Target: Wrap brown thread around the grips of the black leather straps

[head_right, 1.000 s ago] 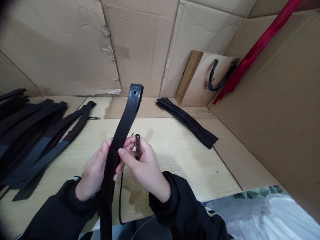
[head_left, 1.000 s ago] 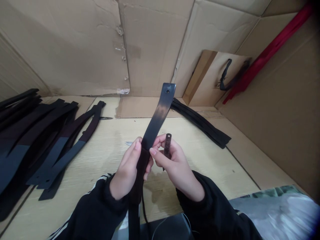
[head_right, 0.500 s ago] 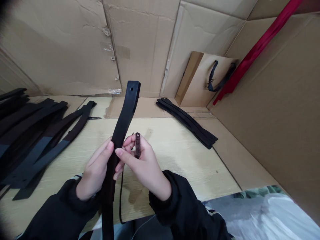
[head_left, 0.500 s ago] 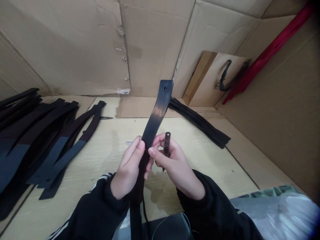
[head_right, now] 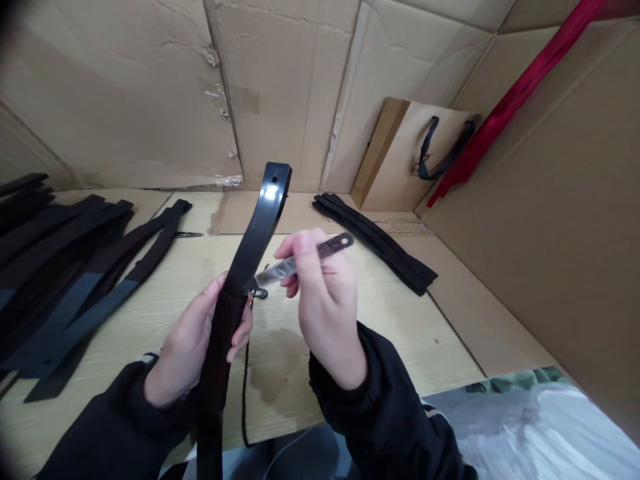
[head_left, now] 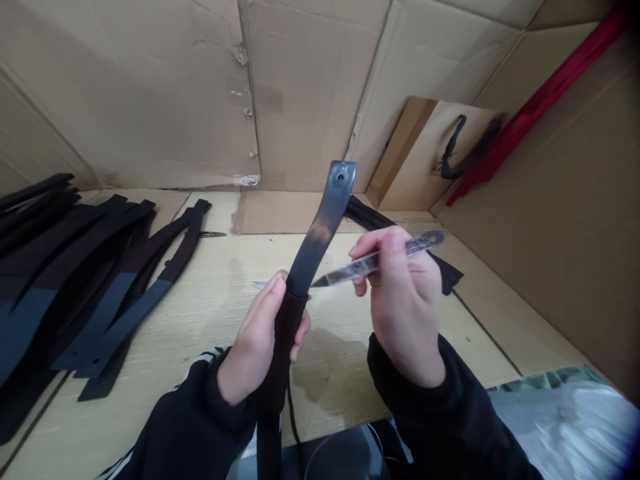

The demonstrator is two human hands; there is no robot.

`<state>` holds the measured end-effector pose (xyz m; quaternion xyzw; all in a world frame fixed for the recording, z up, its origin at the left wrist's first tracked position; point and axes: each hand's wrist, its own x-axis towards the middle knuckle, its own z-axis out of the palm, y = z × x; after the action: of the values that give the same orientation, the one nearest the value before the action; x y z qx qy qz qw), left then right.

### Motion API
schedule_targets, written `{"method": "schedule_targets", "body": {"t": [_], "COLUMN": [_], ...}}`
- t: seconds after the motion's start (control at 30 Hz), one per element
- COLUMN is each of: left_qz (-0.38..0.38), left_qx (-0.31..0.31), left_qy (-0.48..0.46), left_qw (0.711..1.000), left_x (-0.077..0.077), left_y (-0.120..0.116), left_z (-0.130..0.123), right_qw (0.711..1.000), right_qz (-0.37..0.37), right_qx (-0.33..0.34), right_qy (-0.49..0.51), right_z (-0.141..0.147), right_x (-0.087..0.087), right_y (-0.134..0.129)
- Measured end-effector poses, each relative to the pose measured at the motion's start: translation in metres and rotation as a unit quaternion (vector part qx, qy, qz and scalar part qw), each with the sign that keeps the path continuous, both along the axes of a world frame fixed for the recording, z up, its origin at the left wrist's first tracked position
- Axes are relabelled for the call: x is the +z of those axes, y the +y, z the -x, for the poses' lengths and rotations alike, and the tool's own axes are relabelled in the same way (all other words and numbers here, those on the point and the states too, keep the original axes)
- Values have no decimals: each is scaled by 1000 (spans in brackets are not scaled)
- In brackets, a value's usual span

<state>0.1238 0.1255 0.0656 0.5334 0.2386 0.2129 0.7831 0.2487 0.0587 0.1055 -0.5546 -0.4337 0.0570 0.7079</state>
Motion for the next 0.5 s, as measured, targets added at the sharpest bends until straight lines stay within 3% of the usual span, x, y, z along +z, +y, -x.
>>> {"method": "schedule_targets", "body": {"t": [0.17, 0.37, 0.5], "left_qz": [12, 8, 3], "left_qx": [-6, -9, -13], "left_qy": [-2, -8, -7], "left_qw": [1000, 1000, 1000], "left_x": [1, 1, -1], "left_y": [1, -1, 0], "left_z": [-1, -1, -1], "right_qw": [992, 990, 954], "right_qz": [88, 76, 124], "right_qx": [39, -44, -84], "right_qy": [-86, -107, -259], "right_z": [0, -6, -11], "right_x": [-2, 1, 13], "right_y": [7, 12, 12]}}
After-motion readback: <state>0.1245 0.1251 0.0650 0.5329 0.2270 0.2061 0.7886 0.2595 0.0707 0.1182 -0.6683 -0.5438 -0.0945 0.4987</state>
